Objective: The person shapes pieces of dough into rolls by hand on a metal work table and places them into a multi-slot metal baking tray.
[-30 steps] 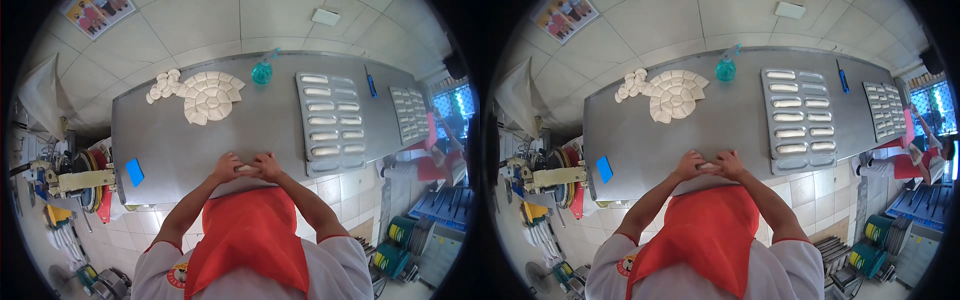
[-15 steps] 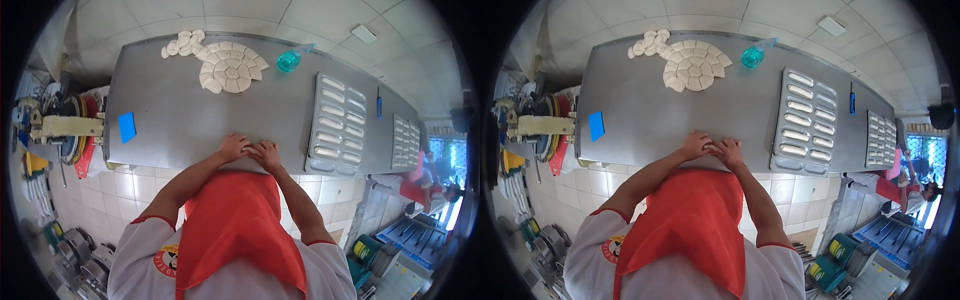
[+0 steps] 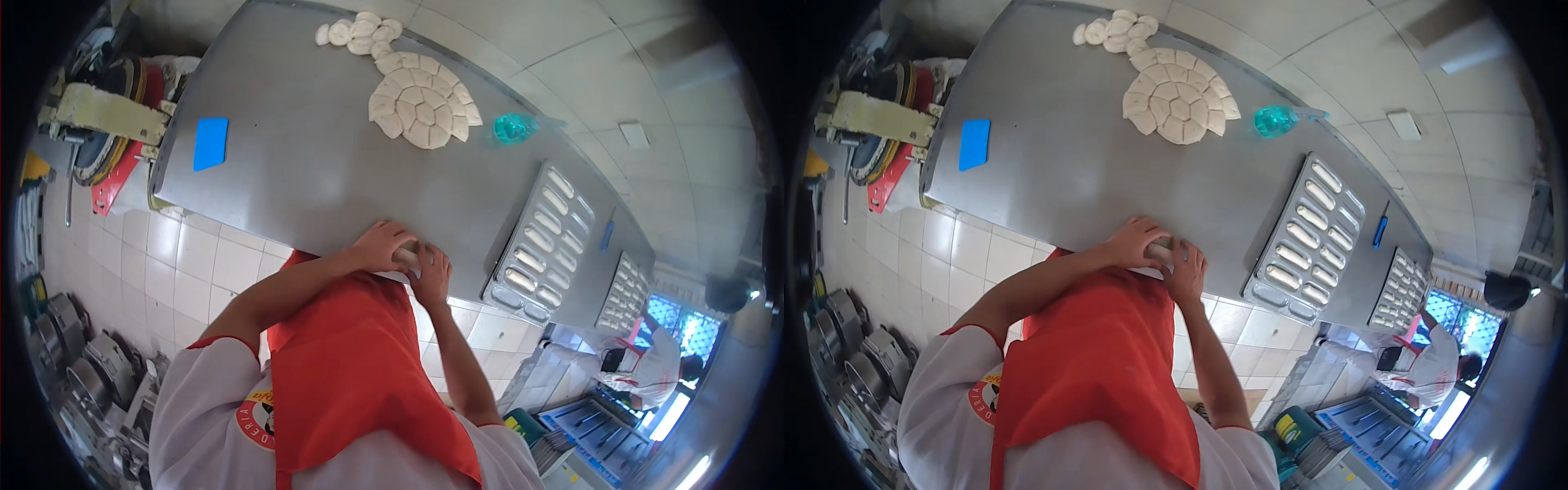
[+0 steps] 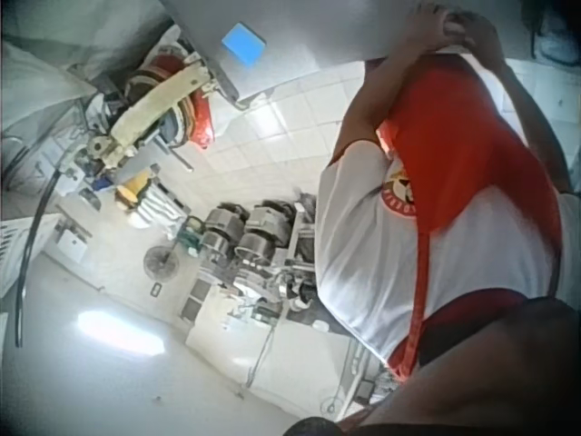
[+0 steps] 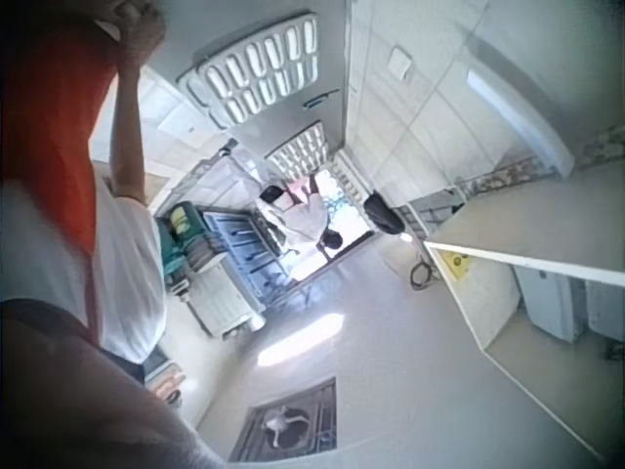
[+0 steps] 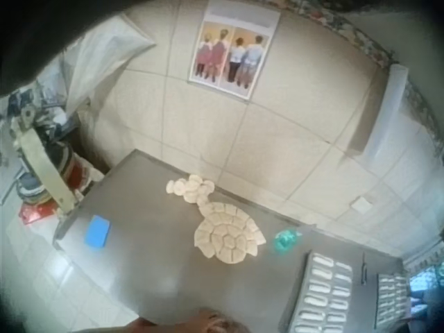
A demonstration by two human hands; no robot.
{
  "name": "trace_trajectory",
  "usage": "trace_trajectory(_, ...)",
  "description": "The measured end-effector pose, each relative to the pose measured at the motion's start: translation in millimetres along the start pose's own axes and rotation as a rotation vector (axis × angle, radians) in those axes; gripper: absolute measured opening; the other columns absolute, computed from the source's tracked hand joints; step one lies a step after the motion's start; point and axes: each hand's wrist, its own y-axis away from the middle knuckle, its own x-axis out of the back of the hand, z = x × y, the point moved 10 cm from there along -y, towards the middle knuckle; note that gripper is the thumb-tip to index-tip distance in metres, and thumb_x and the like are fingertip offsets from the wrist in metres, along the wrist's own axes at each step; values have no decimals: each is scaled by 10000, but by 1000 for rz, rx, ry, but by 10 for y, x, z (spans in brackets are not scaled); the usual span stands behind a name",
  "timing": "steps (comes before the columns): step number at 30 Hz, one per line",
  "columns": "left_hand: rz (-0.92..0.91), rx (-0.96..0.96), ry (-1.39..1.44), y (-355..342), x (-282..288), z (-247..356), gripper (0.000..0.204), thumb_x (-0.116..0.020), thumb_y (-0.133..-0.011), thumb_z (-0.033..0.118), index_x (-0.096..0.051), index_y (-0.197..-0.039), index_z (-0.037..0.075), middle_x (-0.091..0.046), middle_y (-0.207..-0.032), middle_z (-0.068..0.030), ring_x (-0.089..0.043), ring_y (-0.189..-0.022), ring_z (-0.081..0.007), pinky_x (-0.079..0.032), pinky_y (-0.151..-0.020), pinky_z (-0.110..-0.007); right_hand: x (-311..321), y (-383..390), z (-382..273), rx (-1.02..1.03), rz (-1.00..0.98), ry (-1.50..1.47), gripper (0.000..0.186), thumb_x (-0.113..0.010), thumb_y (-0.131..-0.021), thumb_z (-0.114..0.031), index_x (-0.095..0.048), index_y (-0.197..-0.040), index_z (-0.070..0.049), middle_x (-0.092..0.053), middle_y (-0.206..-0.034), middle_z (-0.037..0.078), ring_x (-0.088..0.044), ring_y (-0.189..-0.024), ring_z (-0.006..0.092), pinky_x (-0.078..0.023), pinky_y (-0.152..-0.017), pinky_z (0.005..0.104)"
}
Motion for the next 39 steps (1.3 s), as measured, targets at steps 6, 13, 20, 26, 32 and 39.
trace_trajectory(6, 175, 367, 225, 569, 431, -359, 413, -768, -809, 333, -634, -1116, 92, -650, -954, -90, -632, -914, -276, -502, -801, -395, -427, 347, -176, -146, 73, -374, 470, -501, -1012, -200, -460, -1397, 65, -427, -1470, 272, -403, -1351, 476, -281, -1136, 563)
trace_trajectory(13, 228, 370, 199, 536, 604, -313, 416, -746, -836, 358, -637, -1134, 89, -659, -917, -86, -636, -874, -274, -485, -808, -409, -358, -683, -62, -397, -21, 141, 496, -342, -1031, -455, -416, -1497, -302, -209, -1617, 172, -152, -1470, 460, -126, -1137, 672)
trace_trajectory(20, 274, 93, 264, -90, 479, 393, 641, -707, -874, 399, -484, -1358, 43, -563, -1175, -191, -554, -1083, -370, -449, -938, -451, -115, -1642, 631, -556, 190, 146, 568, -310, -1026, -517, -322, -1544, -285, -219, -1612, 172, -193, -1459, 437, -157, -1122, 667)
trace_trajectory(26, 216, 52, 300, 21, 186, 457, 755, -735, -850, 357, -390, -1418, -3, -455, -1349, -273, -447, -1269, -432, -384, -1060, -496, -483, -578, 197, -256, 215, 130, 530, -405, -1033, -379, -368, -1527, -189, -252, -1595, 189, -296, -1443, 380, -204, -1160, 574)
trace_trajectory(32, -15, -90, 486, 314, -387, 605, 741, -743, -837, 348, -414, -1386, -25, -465, -1364, -259, -444, -1298, -408, -352, -1094, -495, -798, 321, 67, -207, 99, 274, 533, -422, -1019, -450, -334, -1534, -346, -242, -1616, 112, -282, -1455, 361, -187, -1169, 580)
trace_trajectory(39, 274, -51, 266, -973, -264, -58, 534, -612, -897, 232, -455, -1337, -27, -544, -1239, -239, -497, -1181, -435, -355, -1054, -522, -378, -1096, 617, -375, 79, 363, 556, -381, -1007, -523, -220, -1537, -475, -120, -1651, 97, -159, -1483, 409, -169, -1086, 724)
